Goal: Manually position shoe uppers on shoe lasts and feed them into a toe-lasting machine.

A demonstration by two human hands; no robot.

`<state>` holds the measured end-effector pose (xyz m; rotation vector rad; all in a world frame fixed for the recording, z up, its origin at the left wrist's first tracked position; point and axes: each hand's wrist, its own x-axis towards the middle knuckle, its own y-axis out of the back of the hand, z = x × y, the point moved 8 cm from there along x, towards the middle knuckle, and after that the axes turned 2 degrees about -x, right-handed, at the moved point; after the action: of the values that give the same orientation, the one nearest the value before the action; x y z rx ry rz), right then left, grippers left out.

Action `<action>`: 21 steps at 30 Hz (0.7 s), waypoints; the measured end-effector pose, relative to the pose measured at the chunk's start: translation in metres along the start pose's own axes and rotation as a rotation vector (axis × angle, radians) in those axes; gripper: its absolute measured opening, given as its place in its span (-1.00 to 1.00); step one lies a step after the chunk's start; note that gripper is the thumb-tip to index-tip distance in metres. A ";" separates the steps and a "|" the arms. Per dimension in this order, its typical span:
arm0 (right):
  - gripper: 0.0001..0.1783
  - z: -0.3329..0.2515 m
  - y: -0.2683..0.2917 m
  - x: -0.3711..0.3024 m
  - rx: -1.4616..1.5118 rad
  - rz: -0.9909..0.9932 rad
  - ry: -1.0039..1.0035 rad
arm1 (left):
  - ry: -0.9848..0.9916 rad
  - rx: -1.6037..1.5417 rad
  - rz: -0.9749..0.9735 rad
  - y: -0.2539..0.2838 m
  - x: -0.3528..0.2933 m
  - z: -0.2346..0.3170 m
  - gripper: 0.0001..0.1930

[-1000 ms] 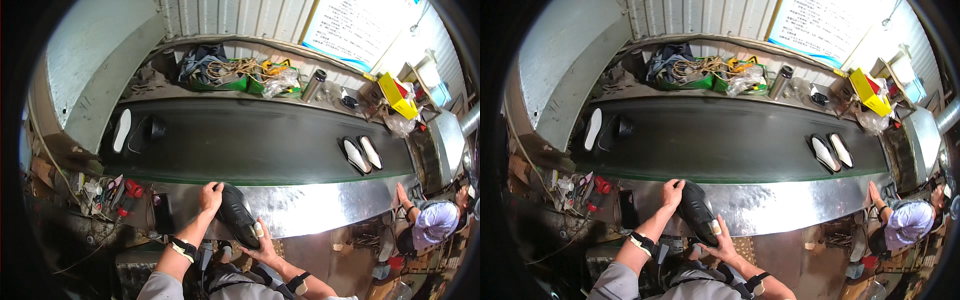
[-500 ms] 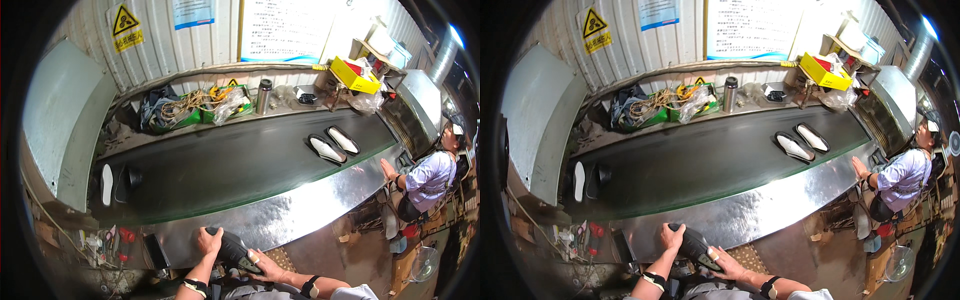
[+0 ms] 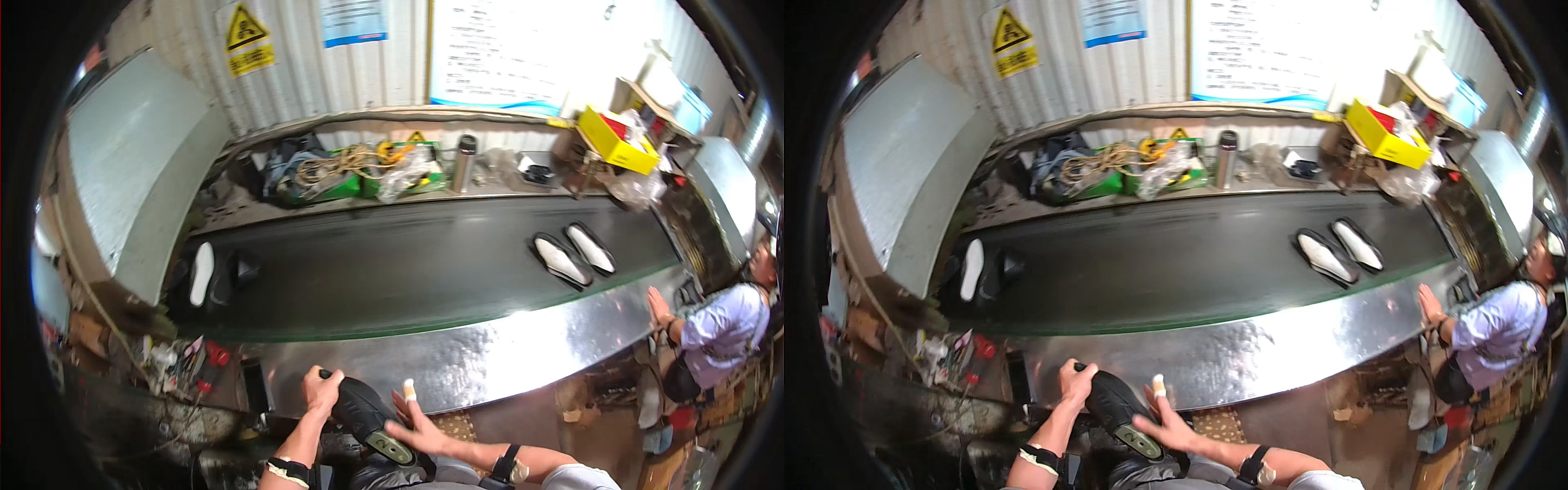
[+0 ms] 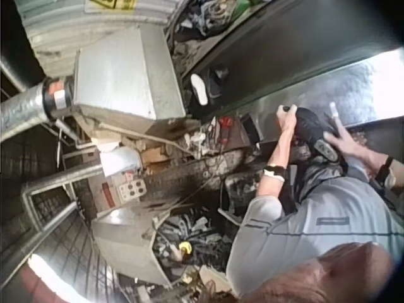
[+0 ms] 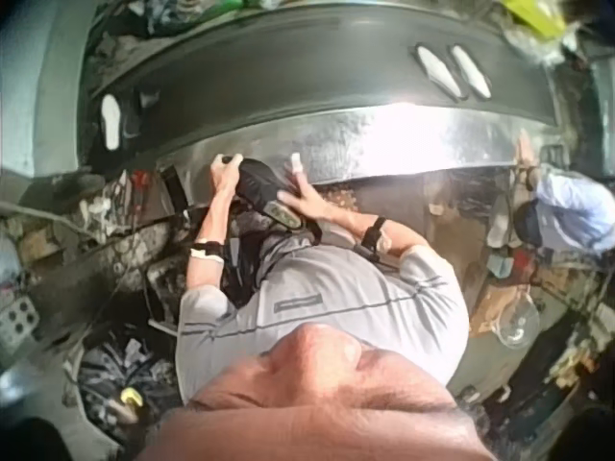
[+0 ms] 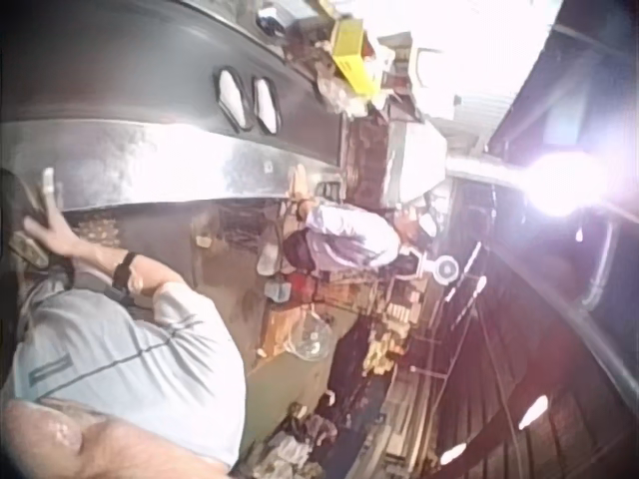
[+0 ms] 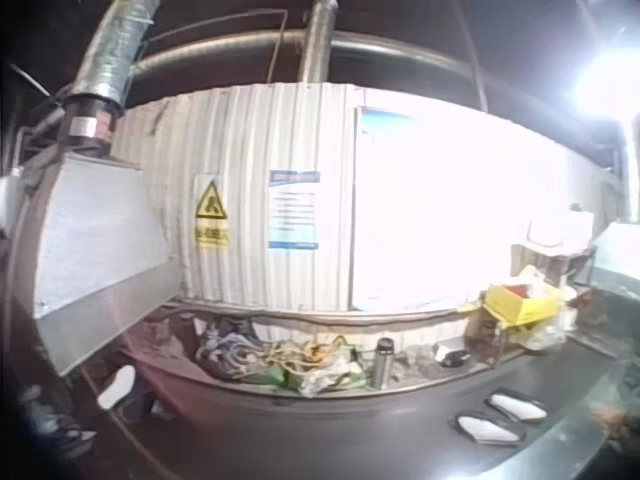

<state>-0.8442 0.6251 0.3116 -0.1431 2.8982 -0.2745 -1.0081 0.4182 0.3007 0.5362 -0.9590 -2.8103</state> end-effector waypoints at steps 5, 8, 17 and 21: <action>-0.27 0.008 -0.048 0.027 0.279 -0.206 -0.413 | -0.080 -0.048 0.097 0.060 -0.046 0.013 -0.59; -0.50 -0.006 -0.081 0.017 0.049 -0.089 -0.299 | -0.041 -0.145 0.231 0.122 -0.078 -0.012 -0.58; -0.57 -0.035 -0.317 -0.035 -0.074 -0.527 -0.155 | 0.265 -0.473 0.857 0.358 -0.231 -0.167 -0.52; -0.51 -0.022 -0.422 -0.069 0.143 -0.674 -0.217 | -0.109 0.153 1.773 0.497 -0.391 -0.211 -0.40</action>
<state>-0.7503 0.2248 0.4298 -1.0532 2.5093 -0.5319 -0.5656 -0.0061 0.5630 -0.3827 -0.8841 -1.1519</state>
